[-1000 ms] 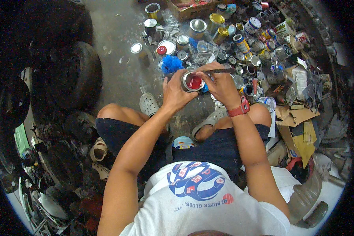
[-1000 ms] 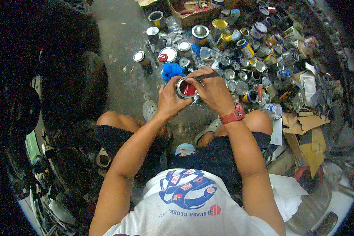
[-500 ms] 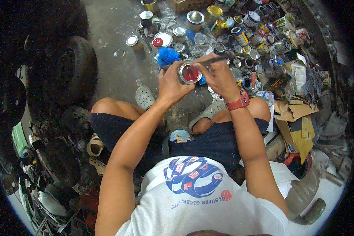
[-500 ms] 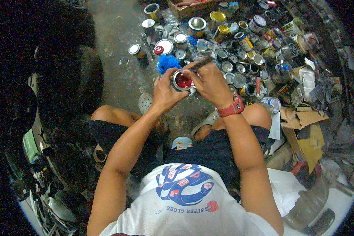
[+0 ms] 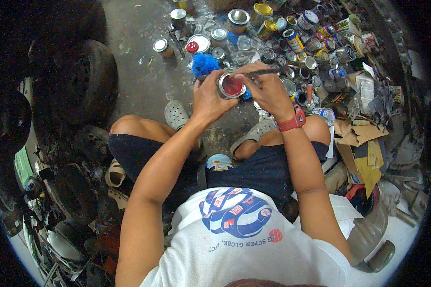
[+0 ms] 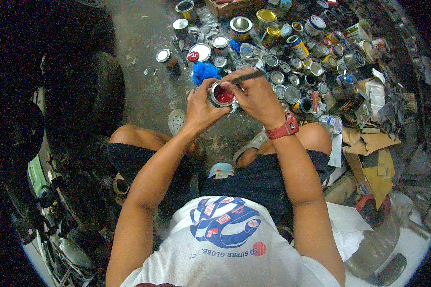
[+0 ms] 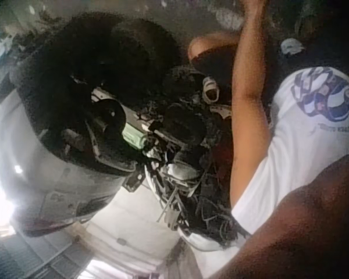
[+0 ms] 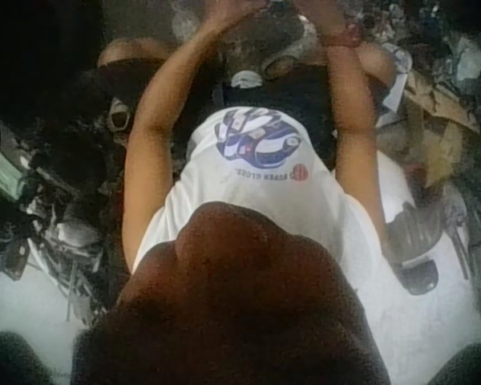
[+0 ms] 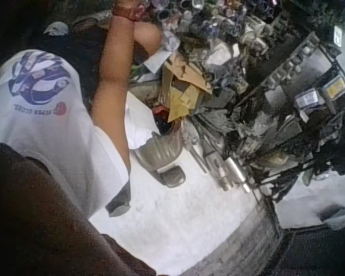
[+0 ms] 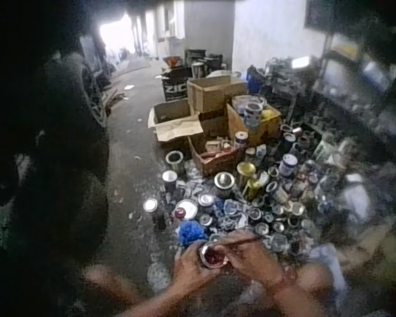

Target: The person walks through a cluttered auto repair shop holding a small paint can and a stir stick. They sit on the floor and stir the red paint in the can repeatedly with the stick.

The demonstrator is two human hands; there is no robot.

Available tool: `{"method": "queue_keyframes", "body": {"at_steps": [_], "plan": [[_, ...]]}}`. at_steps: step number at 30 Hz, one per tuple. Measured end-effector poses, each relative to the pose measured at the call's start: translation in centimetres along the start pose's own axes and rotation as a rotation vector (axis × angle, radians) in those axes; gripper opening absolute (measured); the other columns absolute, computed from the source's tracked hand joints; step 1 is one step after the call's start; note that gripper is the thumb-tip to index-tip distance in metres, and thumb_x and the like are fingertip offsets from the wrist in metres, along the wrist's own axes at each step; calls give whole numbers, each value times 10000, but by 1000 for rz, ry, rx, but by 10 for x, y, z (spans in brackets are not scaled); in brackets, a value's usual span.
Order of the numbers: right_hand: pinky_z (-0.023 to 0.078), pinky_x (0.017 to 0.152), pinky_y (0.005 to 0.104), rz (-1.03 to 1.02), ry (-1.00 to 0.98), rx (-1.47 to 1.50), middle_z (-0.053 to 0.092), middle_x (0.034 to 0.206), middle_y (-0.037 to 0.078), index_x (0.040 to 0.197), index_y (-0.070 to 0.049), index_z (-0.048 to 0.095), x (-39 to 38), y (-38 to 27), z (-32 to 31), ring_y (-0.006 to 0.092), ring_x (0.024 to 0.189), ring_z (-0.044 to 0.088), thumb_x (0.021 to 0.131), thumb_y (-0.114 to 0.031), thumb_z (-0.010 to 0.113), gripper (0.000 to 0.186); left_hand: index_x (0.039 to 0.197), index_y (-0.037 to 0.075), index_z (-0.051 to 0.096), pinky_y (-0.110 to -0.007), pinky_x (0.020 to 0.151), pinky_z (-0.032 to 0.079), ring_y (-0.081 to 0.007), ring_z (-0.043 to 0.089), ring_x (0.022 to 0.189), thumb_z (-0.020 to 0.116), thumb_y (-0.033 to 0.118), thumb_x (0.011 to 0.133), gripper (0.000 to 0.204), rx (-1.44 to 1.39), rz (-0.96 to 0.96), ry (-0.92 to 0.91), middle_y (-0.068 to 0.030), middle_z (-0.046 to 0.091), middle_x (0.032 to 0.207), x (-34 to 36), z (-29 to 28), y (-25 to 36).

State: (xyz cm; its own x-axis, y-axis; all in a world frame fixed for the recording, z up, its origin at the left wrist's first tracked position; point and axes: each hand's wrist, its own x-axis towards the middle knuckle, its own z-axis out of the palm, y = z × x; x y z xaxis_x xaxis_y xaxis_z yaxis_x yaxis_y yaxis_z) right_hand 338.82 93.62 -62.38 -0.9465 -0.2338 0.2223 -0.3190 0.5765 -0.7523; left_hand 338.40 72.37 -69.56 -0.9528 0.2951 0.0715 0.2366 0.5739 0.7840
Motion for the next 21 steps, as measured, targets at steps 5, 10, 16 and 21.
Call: {"method": "queue_keyframes", "body": {"at_steps": [5,10,16,21], "plan": [[582,913,490,41,-44,-63,813,1121,195,1129,-50,848,2,-7,-6,394,1060,748,1062,-254,761,232,1430,135,626,-542,1130,479,-378,735,1230,996,378,688,864,6,-6,8,-139,793,1271,-1,-1,1],[572,836,495,-37,117,5,793,959,175,1037,-31,847,4,-2,-1,408,915,733,1065,-258,757,246,1430,137,630,-540,1109,500,-375,739,1211,1002,374,677,873,-2,-7,20,-136,793,1272,2,-2,2],[541,751,494,189,-64,-234,778,923,180,1020,-25,843,3,-23,-13,407,836,704,1053,-296,778,281,1428,143,632,-544,1109,501,-383,740,1194,1003,383,675,873,-3,-1,31,-133,792,1259,1,-2,-1],[532,759,507,114,27,-93,774,938,181,1036,-25,832,1,-13,-3,403,863,709,1047,-301,784,281,1437,140,629,-546,1132,488,-382,731,1213,1002,387,676,883,-4,-13,27,-134,789,1265,1,0,0]]}}
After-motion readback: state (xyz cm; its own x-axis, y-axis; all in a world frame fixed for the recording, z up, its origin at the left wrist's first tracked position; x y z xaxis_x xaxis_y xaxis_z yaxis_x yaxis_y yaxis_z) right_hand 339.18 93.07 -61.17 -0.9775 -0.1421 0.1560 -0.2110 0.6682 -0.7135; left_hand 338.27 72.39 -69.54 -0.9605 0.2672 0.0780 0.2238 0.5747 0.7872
